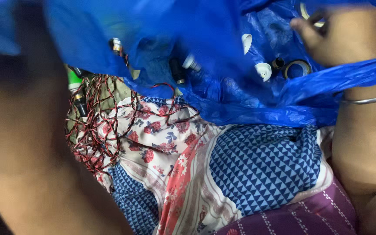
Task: The person sits on the floor and repeatedly picks up light bulb sockets and colored bulbs, screws the bulbs into the sockets, and secures the connections with electrical tape. The person handles multiple bulbs and sockets one at a time, placing finished units aside.
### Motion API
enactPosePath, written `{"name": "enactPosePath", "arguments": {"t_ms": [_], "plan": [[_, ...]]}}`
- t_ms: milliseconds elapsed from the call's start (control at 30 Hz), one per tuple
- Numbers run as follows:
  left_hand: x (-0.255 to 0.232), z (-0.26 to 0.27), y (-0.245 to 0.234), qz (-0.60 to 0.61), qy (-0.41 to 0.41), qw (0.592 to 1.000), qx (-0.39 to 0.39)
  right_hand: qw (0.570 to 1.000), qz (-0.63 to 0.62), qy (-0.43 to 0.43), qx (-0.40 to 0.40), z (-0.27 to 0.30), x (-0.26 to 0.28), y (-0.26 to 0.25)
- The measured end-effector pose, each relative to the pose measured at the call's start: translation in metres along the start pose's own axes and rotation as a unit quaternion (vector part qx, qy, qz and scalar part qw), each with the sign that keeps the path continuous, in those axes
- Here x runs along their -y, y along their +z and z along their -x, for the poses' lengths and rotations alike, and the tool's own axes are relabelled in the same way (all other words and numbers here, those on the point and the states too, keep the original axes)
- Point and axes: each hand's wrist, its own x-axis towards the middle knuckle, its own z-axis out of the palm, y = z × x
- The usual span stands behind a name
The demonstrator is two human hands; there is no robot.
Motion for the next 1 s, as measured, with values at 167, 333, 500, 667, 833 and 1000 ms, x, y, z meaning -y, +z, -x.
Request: {"name": "enactPosePath", "arguments": {"t_ms": [167, 333, 500, 667, 833, 1000], "plan": [[-0.021, -0.018, 0.018, -0.171, 0.065, 0.976, 0.121, 0.982, -0.022, 0.025, 0.187, 0.004, 0.015, 0.028], [-0.045, -0.022, 0.029, -0.128, 0.108, 0.981, 0.094, 0.993, -0.050, -0.102, 0.008, 0.012, 0.038, 0.088], [-0.048, -0.020, 0.008, 0.079, 0.040, 0.977, 0.196, 0.983, -0.050, -0.078, 0.160, 0.003, 0.052, 0.102], [0.009, -0.004, 0.010, 0.230, -0.178, 0.957, 0.005, 0.953, -0.067, -0.113, 0.272, 0.015, 0.043, 0.082], [0.041, 0.037, 0.106, 0.207, -0.378, 0.899, -0.080, 0.973, -0.077, -0.105, 0.191, 0.015, 0.048, 0.066], [-0.009, 0.056, 0.175, 0.328, -0.169, 0.929, 0.005, 0.967, -0.173, -0.101, 0.157, 0.009, 0.057, 0.062]]}}
